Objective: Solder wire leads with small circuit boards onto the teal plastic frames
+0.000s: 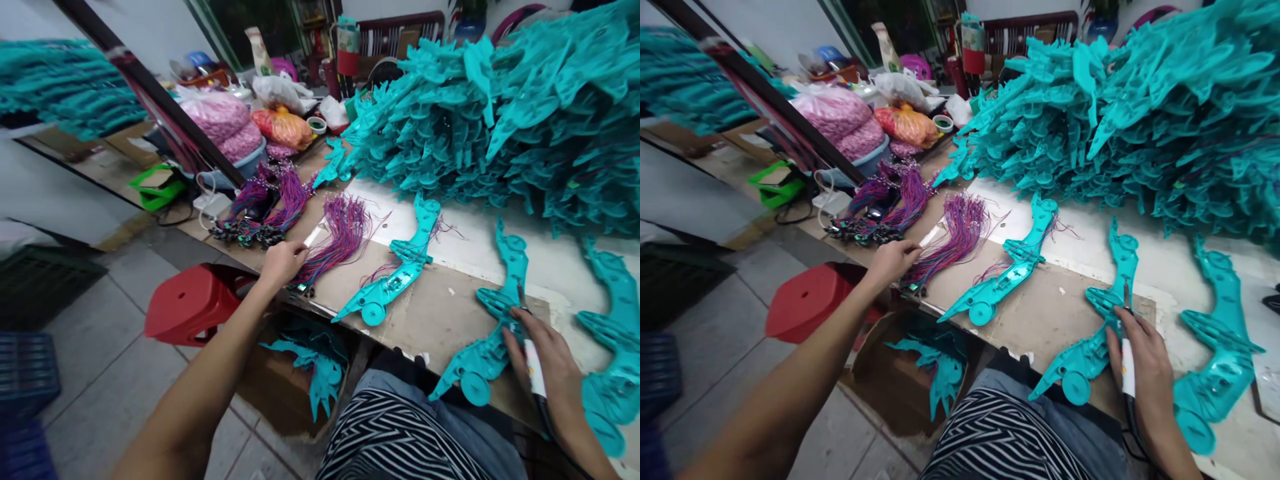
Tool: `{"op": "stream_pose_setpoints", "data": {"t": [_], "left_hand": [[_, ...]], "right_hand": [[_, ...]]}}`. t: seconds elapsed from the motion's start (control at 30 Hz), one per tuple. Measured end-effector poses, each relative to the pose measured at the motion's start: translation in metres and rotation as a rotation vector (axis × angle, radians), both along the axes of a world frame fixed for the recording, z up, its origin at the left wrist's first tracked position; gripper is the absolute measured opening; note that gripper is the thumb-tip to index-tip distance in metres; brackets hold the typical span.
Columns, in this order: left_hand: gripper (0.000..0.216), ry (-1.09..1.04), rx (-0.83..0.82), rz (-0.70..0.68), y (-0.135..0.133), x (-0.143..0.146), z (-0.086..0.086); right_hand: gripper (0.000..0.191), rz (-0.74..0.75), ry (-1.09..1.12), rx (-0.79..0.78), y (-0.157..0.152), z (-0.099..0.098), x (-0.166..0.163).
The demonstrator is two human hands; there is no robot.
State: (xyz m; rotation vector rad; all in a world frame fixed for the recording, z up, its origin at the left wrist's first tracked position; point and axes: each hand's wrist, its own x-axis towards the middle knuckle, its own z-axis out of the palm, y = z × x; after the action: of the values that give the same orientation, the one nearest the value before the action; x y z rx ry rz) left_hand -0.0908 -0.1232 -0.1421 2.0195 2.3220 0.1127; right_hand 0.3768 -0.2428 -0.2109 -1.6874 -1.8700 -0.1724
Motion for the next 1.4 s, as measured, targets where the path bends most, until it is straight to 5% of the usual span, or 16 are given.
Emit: {"op": "stream_pose_setpoints", "data": {"t": [0.13,0.4,0.63,0.8,1.0,1.13,1.23,1.4], "left_hand": [[0.035,-0.149,0.078,0.014,0.012,-0.018,0.016],[0.035,-0.6,-0.392,-0.063,0.034,-0.029,0.058],[0.031,-0.404,-0.413,-0.243,0.042,-0.004,0.056],[0.034,-0.365,-0.568,-0.192,0.04,-0.003,0.052],[0.059,-0.362,-0.679,-0.167,0.034,-0.008,0.068],[0.038,-0.304,-0.733,-0.191,0.029,-0.011,0.071],[0.039,-0.424,-0.673,-0.073,0.025,-0.01,0.072],[0.039,-0.907,-0.151,0.179,0.039,-0.008,0.105]], "right_hand": [[0.045,0.002,0.004,0.011,0.001,0.0,0.0],[0.05,-0.035,0.012,0.009,-0.001,-0.002,0.0],[0.047,-0.041,0.014,-0.002,-0.002,-0.002,-0.001],[0.046,-0.05,-0.008,0.001,-0.002,-0.002,-0.002],[0.045,-0.047,-0.021,0.036,-0.001,-0.005,0.0],[0.043,-0.024,-0.02,0.04,0.0,-0.005,0.0],[0.042,-0.017,0.0,0.043,0.0,-0.006,0.0],[0.039,-0.024,-0.015,0.099,0.002,-0.009,-0.001]]}}
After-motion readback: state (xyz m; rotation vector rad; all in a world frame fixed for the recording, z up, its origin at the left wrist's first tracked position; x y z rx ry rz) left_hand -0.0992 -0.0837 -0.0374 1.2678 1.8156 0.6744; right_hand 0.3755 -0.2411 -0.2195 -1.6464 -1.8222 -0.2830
